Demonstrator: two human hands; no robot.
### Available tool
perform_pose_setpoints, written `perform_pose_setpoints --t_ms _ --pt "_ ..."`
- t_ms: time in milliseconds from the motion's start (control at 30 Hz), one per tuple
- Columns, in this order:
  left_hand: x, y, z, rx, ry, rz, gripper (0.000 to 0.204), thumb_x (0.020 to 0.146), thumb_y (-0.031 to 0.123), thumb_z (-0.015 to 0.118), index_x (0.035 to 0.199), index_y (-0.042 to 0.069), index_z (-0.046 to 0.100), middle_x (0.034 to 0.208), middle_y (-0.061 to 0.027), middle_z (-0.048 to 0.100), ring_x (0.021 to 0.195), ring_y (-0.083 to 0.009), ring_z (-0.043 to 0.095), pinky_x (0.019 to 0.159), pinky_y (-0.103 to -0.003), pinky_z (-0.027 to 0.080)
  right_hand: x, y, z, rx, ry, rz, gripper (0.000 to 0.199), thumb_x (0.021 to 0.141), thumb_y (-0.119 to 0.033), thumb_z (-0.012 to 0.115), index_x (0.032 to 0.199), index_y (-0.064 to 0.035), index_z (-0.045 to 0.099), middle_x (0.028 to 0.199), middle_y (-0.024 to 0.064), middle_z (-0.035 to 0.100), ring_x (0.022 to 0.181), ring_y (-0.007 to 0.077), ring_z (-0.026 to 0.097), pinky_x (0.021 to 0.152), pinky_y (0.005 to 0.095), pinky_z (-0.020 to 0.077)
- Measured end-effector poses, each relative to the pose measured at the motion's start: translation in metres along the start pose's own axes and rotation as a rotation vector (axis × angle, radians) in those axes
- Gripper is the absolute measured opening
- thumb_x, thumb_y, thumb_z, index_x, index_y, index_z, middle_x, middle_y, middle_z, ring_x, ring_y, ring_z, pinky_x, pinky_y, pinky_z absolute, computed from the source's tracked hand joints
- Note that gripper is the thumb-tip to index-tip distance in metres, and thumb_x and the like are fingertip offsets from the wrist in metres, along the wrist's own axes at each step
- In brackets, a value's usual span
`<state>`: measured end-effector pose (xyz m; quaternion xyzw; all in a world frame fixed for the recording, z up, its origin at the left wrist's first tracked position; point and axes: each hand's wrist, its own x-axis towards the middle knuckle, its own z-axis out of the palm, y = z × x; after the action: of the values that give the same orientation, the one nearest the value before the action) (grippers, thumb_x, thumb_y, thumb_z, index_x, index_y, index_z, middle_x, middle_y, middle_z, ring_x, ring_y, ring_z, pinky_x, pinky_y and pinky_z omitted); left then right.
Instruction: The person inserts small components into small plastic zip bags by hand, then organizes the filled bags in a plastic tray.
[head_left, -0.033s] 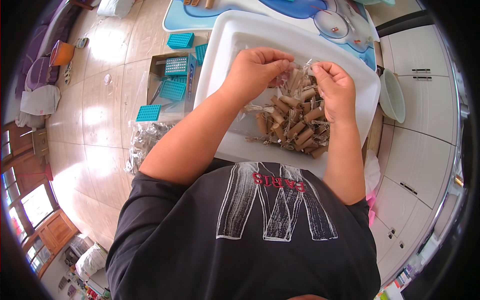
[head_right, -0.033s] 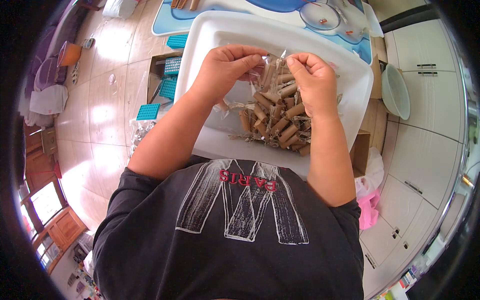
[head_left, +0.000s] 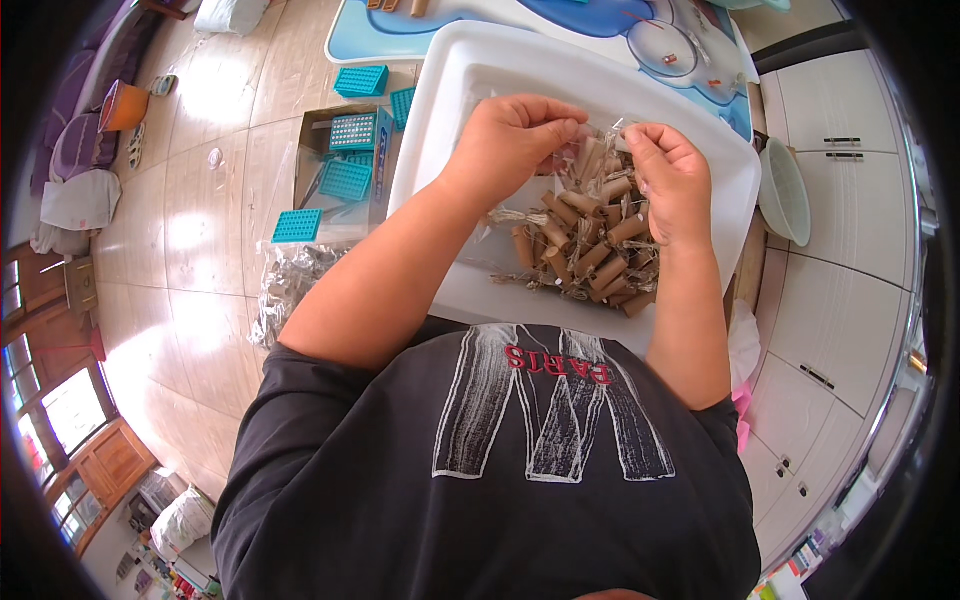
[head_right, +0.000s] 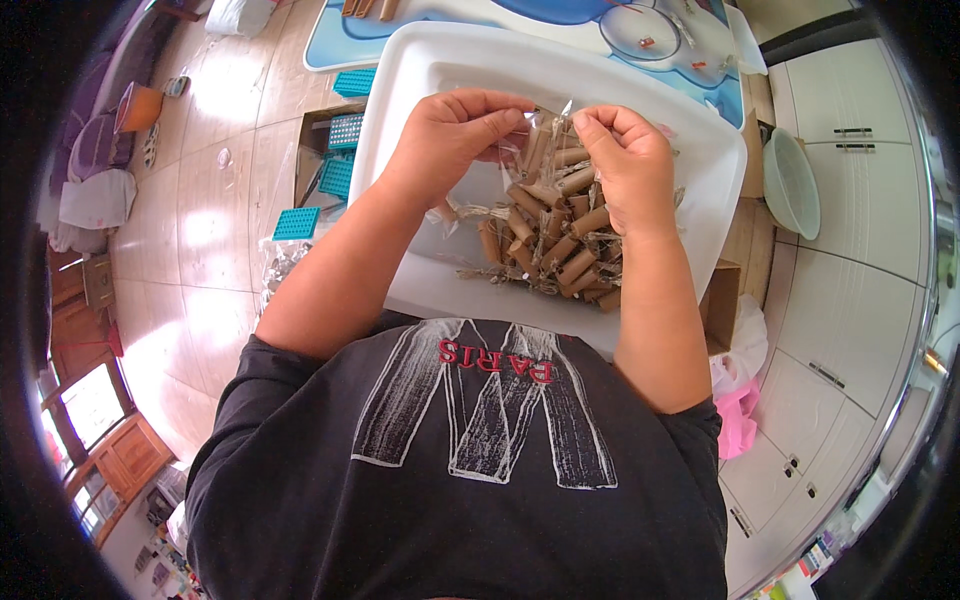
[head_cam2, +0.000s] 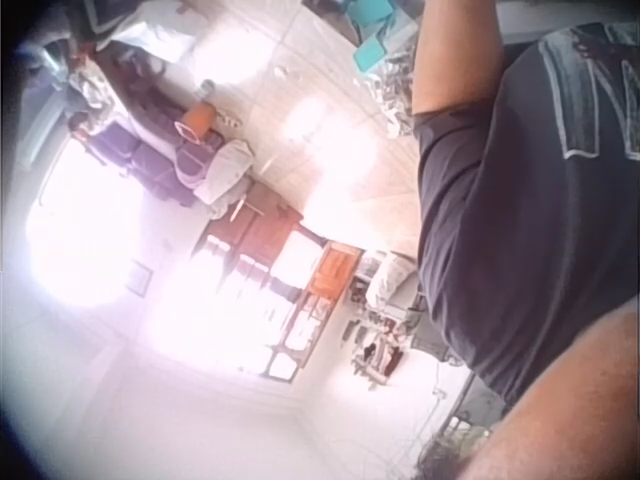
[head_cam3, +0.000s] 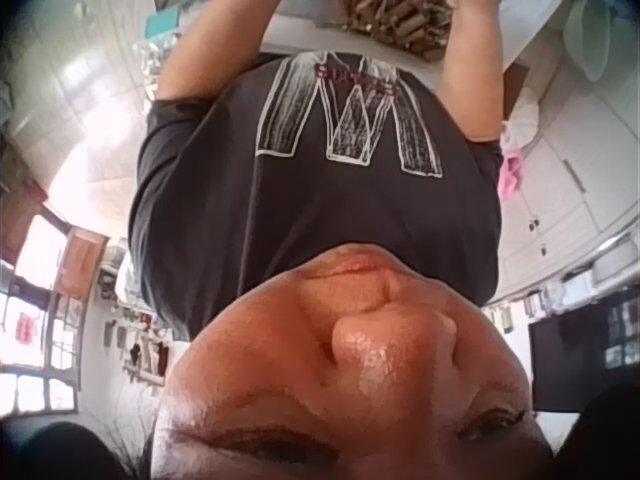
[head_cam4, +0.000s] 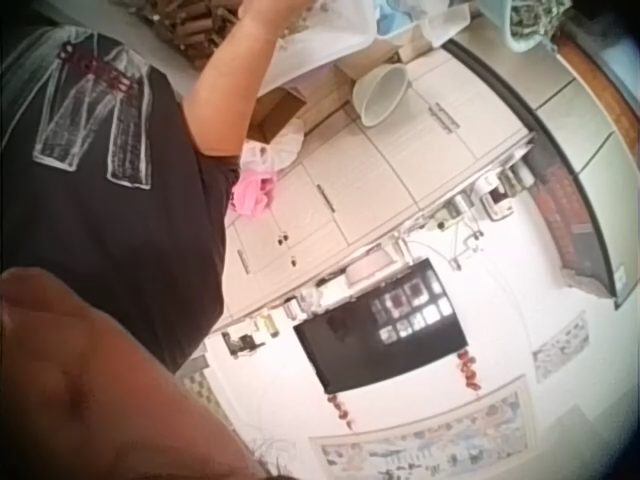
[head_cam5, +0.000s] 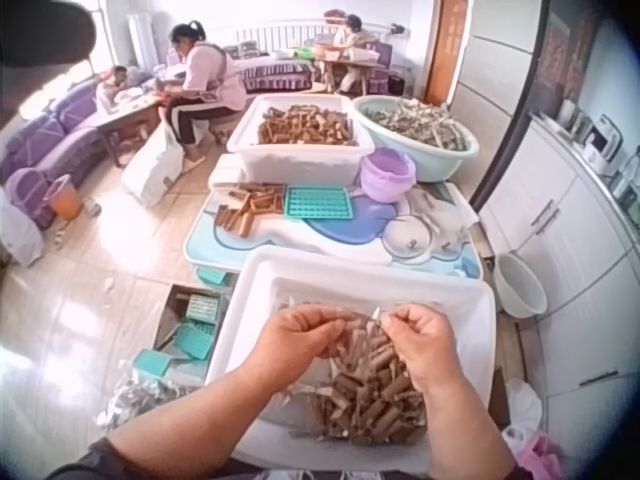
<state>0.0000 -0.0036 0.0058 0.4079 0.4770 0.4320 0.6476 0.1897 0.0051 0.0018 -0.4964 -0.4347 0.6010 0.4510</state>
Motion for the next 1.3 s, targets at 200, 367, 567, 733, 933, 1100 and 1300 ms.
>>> perform_pose_setpoints --t_ms 200,367,567,733,933,1100,1300 --pt "0.003 -0.005 -0.001 0.040 -0.034 0.022 0.020 0.085 0.012 0.057 0.100 0.001 0.062 0.086 -0.0059 0.064 0.076 -0.0103 0.061 0.067 -0.022 0.051 -0.002 -0.001 0.008 0.007 -0.015 -0.033 0.011 0.081 -0.009 0.061 0.089 -0.0002 0.059 0.076 -0.0032 0.057 0.061 -0.0005 0.046 0.051 0.0126 0.0328" --pt "0.003 -0.004 0.000 -0.027 -0.025 0.011 0.019 0.085 0.009 0.055 0.100 0.000 0.061 0.088 -0.0068 0.064 0.076 -0.0115 0.061 0.068 -0.024 0.052 -0.002 0.005 0.009 0.078 0.004 -0.024 0.009 0.081 -0.007 0.060 0.087 -0.0013 0.059 0.072 -0.0038 0.055 0.056 -0.0003 0.043 0.049 0.0136 0.0310" --pt "0.004 -0.003 -0.004 -0.152 -0.055 -0.005 0.015 0.085 0.007 0.054 0.095 -0.001 0.062 0.085 -0.0081 0.063 0.075 -0.0140 0.062 0.069 -0.027 0.053 -0.003 0.004 0.014 0.192 0.049 0.045 0.009 0.080 -0.009 0.061 0.086 -0.0018 0.059 0.066 -0.0055 0.052 0.050 0.0007 0.037 0.045 0.0147 0.0281" --pt "0.002 -0.002 -0.004 -0.052 -0.047 0.031 0.015 0.083 0.008 0.055 0.092 -0.002 0.062 0.084 -0.0081 0.063 0.074 -0.0135 0.061 0.068 -0.026 0.052 0.000 -0.001 0.008 0.245 -0.033 0.132 0.012 0.080 -0.013 0.062 0.085 -0.0020 0.059 0.061 -0.0066 0.048 0.049 0.0011 0.036 0.045 0.0153 0.0270" --pt "0.004 -0.012 -0.002 0.128 -0.011 0.203 0.012 0.081 0.005 0.059 0.090 -0.003 0.060 0.080 -0.0080 0.063 0.071 -0.0110 0.059 0.064 -0.022 0.047 0.000 0.008 0.019 -0.071 -0.003 0.020 0.021 0.081 -0.022 0.065 0.082 -0.0019 0.061 0.063 -0.0061 0.051 0.052 0.0002 0.036 0.047 0.0155 0.0274" --pt "0.001 -0.002 -0.009 0.552 0.210 0.378 0.013 0.080 0.004 0.057 0.092 0.001 0.059 0.077 -0.0090 0.064 0.067 -0.0156 0.060 0.065 -0.026 0.048 0.003 -0.004 0.004 -0.090 0.217 -0.071 0.021 0.081 -0.021 0.064 0.084 -0.0003 0.062 0.062 -0.0068 0.049 0.051 0.0001 0.034 0.048 0.0155 0.0282" --pt "0.007 -0.014 -0.017 1.445 0.408 0.569 0.021 0.076 0.005 0.051 0.092 0.009 0.063 0.100 -0.0066 0.061 0.090 -0.0282 0.056 0.075 -0.040 0.045 0.003 -0.024 -0.015 0.095 0.350 -0.218 0.019 0.083 -0.018 0.062 0.085 0.0007 0.061 0.054 -0.0080 0.041 0.044 0.0003 0.027 0.043 0.0159 0.0218"
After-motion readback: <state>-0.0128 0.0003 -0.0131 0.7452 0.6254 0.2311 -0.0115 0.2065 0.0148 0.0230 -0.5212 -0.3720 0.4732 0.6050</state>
